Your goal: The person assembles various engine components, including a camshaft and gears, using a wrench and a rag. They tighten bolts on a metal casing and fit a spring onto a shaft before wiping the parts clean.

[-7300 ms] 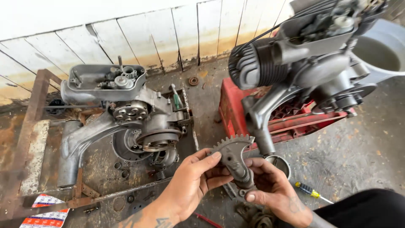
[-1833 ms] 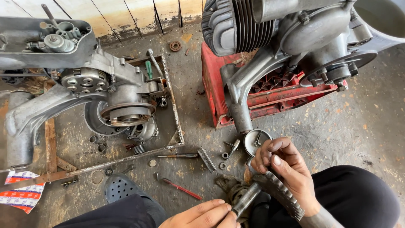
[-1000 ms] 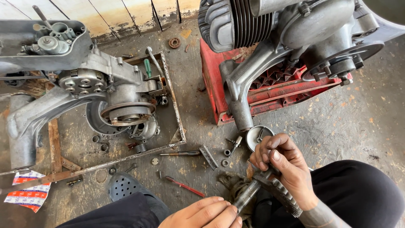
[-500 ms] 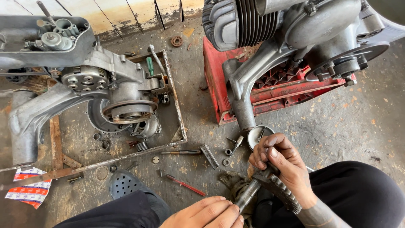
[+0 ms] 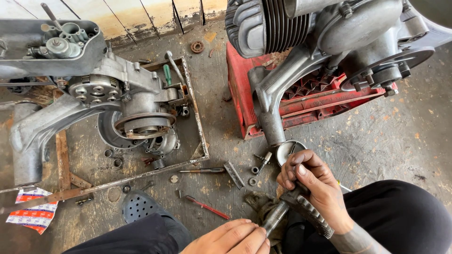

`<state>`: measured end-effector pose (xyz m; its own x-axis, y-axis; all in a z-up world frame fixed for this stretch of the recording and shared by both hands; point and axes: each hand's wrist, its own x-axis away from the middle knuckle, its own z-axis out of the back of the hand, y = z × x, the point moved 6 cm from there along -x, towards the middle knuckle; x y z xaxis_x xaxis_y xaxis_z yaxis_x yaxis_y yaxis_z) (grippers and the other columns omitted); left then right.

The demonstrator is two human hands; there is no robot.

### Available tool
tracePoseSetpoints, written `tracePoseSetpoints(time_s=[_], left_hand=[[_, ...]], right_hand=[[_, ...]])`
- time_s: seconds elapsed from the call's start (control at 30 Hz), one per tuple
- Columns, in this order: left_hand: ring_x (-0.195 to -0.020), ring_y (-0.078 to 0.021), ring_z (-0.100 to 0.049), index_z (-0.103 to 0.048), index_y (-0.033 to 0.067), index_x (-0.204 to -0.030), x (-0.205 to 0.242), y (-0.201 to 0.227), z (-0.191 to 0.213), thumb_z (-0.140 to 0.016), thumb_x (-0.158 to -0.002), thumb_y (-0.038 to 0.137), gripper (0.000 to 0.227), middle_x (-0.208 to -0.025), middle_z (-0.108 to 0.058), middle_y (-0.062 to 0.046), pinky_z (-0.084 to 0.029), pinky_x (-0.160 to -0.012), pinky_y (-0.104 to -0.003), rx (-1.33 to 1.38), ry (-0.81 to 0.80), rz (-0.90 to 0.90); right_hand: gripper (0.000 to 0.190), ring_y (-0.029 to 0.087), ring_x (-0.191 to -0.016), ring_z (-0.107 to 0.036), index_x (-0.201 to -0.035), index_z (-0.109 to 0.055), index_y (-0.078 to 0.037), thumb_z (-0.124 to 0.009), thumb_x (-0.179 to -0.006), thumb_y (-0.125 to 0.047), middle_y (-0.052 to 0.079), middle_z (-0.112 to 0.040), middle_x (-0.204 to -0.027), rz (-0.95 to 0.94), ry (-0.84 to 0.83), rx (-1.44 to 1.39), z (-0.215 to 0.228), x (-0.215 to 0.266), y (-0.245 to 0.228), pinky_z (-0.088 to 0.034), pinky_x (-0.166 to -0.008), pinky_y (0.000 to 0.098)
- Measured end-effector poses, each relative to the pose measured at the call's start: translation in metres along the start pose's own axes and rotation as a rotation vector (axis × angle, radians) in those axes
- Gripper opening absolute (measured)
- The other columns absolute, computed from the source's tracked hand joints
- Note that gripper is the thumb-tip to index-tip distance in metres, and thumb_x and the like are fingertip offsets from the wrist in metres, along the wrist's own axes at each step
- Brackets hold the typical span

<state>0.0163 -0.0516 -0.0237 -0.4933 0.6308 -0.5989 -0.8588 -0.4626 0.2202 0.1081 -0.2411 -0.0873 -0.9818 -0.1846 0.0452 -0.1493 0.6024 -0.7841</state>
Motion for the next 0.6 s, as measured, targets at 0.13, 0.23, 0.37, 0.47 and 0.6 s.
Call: tracePoseSetpoints(time_s=[0.13, 0.23, 0.37, 0.47, 0.6], left_hand=[[-0.103, -0.0163, -0.07, -0.07, 0.0099, -0.11, 0.002, 0.0, -0.002, -0.076, -0.098, 0.014, 0.013, -0.118, -0.068, -0.003, -0.061, -0.096, -0.03, 0.002, 0.002, -0.001], [-0.105, -0.0171, -0.069, -0.071, 0.0096, -0.111, 0.002, 0.0, -0.003, -0.075, -0.098, 0.012, 0.014, -0.118, -0.067, -0.004, -0.06, -0.097, -0.03, 0.012, -0.025, -0.013], [-0.105, -0.0183, -0.07, -0.069, 0.0085, -0.113, -0.003, -0.002, 0.0, -0.073, -0.098, 0.01, 0.016, -0.117, -0.066, -0.006, -0.059, -0.096, -0.031, 0.032, -0.049, 0.011], [-0.107, -0.0226, -0.07, -0.065, 0.0059, -0.117, -0.007, -0.009, 0.006, -0.07, -0.097, 0.009, 0.021, -0.117, -0.066, -0.009, -0.058, -0.095, -0.034, 0.16, -0.091, 0.11], [-0.089, -0.0189, -0.074, -0.069, 0.0054, -0.1, -0.021, -0.024, 0.017, -0.073, -0.081, -0.001, 0.02, -0.102, -0.073, -0.007, -0.061, -0.077, -0.028, 0.284, 0.009, 0.41]], right_hand=[[0.01, 0.02, -0.074, -0.051, -0.109, -0.059, 0.0, -0.054, -0.104, -0.007, 0.011, -0.055, -0.086, -0.017, 0.021, 0.004, 0.002, 0.002, 0.0, -0.045, -0.07, 0.0383], [0.011, 0.019, -0.073, -0.052, -0.11, -0.059, 0.0, -0.054, -0.104, -0.007, 0.011, -0.056, -0.085, -0.019, 0.026, 0.053, 0.004, 0.003, 0.0, -0.047, -0.075, 0.0393], [0.009, 0.021, -0.075, -0.052, -0.111, -0.058, -0.001, -0.054, -0.103, -0.005, 0.013, -0.056, -0.086, -0.037, 0.035, 0.052, 0.001, 0.006, -0.002, -0.045, -0.071, 0.0369], [0.009, 0.022, -0.077, -0.054, -0.109, -0.058, 0.001, -0.055, -0.101, -0.002, 0.015, -0.058, -0.085, -0.077, 0.1, 0.087, 0.003, 0.008, -0.002, -0.047, -0.07, 0.0359], [0.016, 0.02, -0.086, -0.056, -0.113, -0.061, 0.004, -0.055, -0.099, 0.0, 0.017, -0.062, -0.094, -0.199, 0.269, 0.154, 0.01, 0.013, 0.0, -0.044, -0.076, 0.0329]])
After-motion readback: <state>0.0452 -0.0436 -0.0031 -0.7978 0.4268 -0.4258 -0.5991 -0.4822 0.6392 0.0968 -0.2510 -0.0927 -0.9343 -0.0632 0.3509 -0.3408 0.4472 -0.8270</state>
